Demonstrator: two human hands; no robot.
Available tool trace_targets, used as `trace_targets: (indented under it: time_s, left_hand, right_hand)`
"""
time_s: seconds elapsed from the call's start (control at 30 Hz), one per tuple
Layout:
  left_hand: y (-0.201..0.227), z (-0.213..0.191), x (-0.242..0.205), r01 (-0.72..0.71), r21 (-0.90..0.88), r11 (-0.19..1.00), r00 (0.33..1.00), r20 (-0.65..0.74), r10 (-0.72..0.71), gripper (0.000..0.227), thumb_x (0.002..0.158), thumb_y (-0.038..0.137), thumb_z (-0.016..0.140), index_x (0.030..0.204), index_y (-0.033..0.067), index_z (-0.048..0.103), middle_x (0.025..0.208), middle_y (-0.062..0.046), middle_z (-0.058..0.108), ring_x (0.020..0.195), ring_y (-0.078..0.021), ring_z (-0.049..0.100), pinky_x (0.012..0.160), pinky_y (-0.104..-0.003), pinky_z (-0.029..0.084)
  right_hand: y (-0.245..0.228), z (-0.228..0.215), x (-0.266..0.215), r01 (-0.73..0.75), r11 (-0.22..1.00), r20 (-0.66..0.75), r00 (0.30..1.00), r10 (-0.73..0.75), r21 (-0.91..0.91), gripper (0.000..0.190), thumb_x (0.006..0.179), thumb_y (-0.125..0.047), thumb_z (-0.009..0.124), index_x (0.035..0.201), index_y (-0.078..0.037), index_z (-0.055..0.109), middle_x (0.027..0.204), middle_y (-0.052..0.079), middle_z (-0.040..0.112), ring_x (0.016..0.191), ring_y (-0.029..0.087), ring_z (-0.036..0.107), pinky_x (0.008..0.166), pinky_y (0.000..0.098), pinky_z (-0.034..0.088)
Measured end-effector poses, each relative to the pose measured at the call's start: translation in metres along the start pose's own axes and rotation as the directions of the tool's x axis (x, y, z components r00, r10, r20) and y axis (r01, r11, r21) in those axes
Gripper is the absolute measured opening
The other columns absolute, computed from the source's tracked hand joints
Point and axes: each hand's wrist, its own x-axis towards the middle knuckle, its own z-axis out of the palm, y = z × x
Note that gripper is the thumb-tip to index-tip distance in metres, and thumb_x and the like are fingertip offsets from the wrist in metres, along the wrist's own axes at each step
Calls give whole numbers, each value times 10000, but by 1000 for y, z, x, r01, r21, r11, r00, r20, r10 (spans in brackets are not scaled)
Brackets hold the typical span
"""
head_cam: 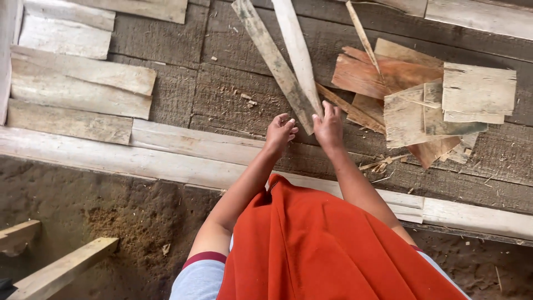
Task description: The person arranges wooden planks and pieces on a wooden work surface, using a red utility knife to mark or trim edges. They repeatedly pick up, position, and adjust the wood pieces to fit together, occasionally scraping or smoothing surfaces with the knife.
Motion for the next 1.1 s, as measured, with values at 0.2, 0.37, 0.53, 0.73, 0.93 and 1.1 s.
trace_targets:
  time_s: [0.2, 0.37, 0.53, 0.73, 0.93, 1.1]
  left_hand:
    - [-18, 12, 18, -1, 115, 993, 993, -118, 15, 513, 869, 324, 800, 1256, 53, 602, 1036, -114, 659, 834, -248, 725, 691, -420, 633]
    - [-1, 34, -21, -159, 49, 986, 986, -43, 161, 299, 964, 226, 684, 1181, 58, 566, 929, -51, 640, 773, -138, 631, 605, -305, 572]
    - [-4, 67, -45, -285, -66, 956, 953, 86, 290, 162, 1029, 123, 609, 1170, 59, 561, 931, -50, 647, 809, -101, 616, 660, -272, 557]
    - [-2, 128, -70, -313, -46, 949, 926, 205, 316, 208, 1049, 75, 575, 1257, 62, 571, 1093, 4, 582, 1056, -55, 486, 986, -288, 468]
    - [-28, 155, -63, -342, -160, 926, 905, 208, 371, 209, 1008, 14, 613, 1200, 64, 546, 1029, 25, 497, 986, -35, 481, 914, -231, 478]
    - [-38, 149, -54, -344, -121, 931, 912, 192, 362, 207, 993, -8, 622, 1177, 61, 558, 1030, 13, 529, 986, -64, 496, 896, -256, 468]
  right_hand:
    - [9, 8, 7, -243, 892, 231, 959, 163, 381, 335, 876, -274, 757, 1197, -194, 709, 934, 13, 680, 860, 178, 695, 767, 335, 561]
    - [1, -22, -8, -313, 756, 185, 950, 253, 575, 211, 931, -256, 699, 1096, -125, 673, 923, 79, 669, 852, 177, 647, 755, 356, 543]
    - [25, -44, -25, -309, 629, 138, 942, 306, 713, 300, 914, -166, 677, 1166, -26, 594, 1097, 237, 652, 1028, 310, 640, 929, 469, 520]
    - [21, -138, -54, -317, 550, 69, 903, 424, 773, 359, 905, -120, 710, 1217, 40, 632, 1130, 271, 675, 1079, 323, 643, 937, 475, 538]
    - [68, -138, -62, -223, 335, 23, 860, 510, 915, 230, 1005, -242, 706, 1145, -130, 563, 1002, 26, 627, 917, 171, 643, 761, 285, 600]
    - [90, -122, -55, -164, 940, -520, 854, -17, -300, 439, 789, -146, 870, 1118, -188, 582, 1107, 60, 524, 1059, 268, 504, 832, 419, 502]
